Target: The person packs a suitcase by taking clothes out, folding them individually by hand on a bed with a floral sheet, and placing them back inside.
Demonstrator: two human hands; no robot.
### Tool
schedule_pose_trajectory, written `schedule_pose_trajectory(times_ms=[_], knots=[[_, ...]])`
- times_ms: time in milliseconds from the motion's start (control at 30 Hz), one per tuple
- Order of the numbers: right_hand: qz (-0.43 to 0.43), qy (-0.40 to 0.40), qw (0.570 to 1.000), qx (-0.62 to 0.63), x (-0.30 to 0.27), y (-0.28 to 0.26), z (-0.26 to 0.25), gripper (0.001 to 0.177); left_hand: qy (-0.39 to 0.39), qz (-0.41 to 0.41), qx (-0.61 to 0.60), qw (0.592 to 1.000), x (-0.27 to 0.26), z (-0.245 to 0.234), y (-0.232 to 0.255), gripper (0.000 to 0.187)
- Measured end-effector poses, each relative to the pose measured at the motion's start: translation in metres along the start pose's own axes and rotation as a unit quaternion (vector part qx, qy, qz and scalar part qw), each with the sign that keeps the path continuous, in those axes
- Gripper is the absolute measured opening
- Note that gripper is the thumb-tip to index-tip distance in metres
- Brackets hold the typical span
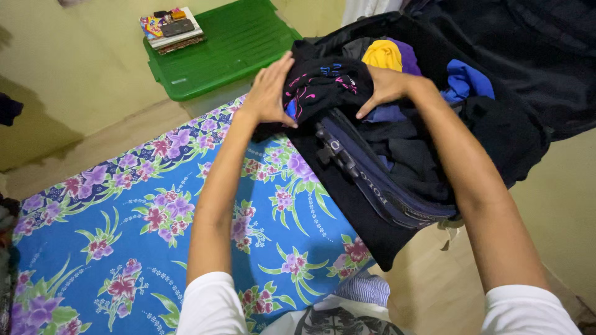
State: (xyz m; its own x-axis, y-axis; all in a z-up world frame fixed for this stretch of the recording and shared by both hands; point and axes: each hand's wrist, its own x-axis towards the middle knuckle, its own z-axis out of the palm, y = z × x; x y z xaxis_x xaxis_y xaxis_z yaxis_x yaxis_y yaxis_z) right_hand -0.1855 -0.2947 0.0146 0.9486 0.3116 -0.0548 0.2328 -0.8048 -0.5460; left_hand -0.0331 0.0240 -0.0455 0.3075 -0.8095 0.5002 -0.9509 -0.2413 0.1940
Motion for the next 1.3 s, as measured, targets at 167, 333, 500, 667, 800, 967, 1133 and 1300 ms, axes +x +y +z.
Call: schedule_pose_trajectory(times_ms=[167, 333, 500, 667, 800, 967, 1133, 1300], knots=[[0.071, 0.111, 0.982, -0.137, 0.009, 0.013, 0.024, 0.085, 0.021, -0.023, -0.007, 1.0, 0.013, 0.019, 0.01, 0.133], [0.101, 0.178, 0.952, -0.227, 0.024, 0.024, 0.026, 0.048, 0.078, -0.046, 0.004, 0.996, 0.008, 0.044, 0.007, 0.095], [0.032, 0.219, 0.935, -0.276, 0.029, -0.008, 0.018, 0.036, -0.025, -0.13, 0.084, 0.988, -0.009, 0.033, 0.027, 0.063], [-0.054, 0.21, 0.939, -0.267, 0.035, -0.028, 0.015, 0.031, 0.03, -0.003, -0.005, 1.0, -0.041, 0.032, 0.011, 0.091], [-0.081, 0.157, 0.977, -0.121, 0.035, -0.016, 0.011, 0.051, -0.18, -0.177, -0.058, 0.966, -0.062, 0.043, 0.012, 0.125], [-0.092, -0.007, 0.995, -0.04, 0.027, 0.013, 0.011, 0.082, -0.127, -0.105, 0.034, 0.986, -0.066, 0.047, 0.023, 0.122], [-0.025, 0.058, 0.998, -0.013, 0.023, 0.04, 0.024, 0.047, 0.027, 0.069, -0.014, 0.997, -0.069, 0.087, 0.016, 0.111], [-0.04, 0.111, 0.991, -0.067, 0.024, 0.059, 0.017, 0.033, -0.023, -0.111, -0.014, 0.993, -0.08, 0.092, 0.005, 0.026]])
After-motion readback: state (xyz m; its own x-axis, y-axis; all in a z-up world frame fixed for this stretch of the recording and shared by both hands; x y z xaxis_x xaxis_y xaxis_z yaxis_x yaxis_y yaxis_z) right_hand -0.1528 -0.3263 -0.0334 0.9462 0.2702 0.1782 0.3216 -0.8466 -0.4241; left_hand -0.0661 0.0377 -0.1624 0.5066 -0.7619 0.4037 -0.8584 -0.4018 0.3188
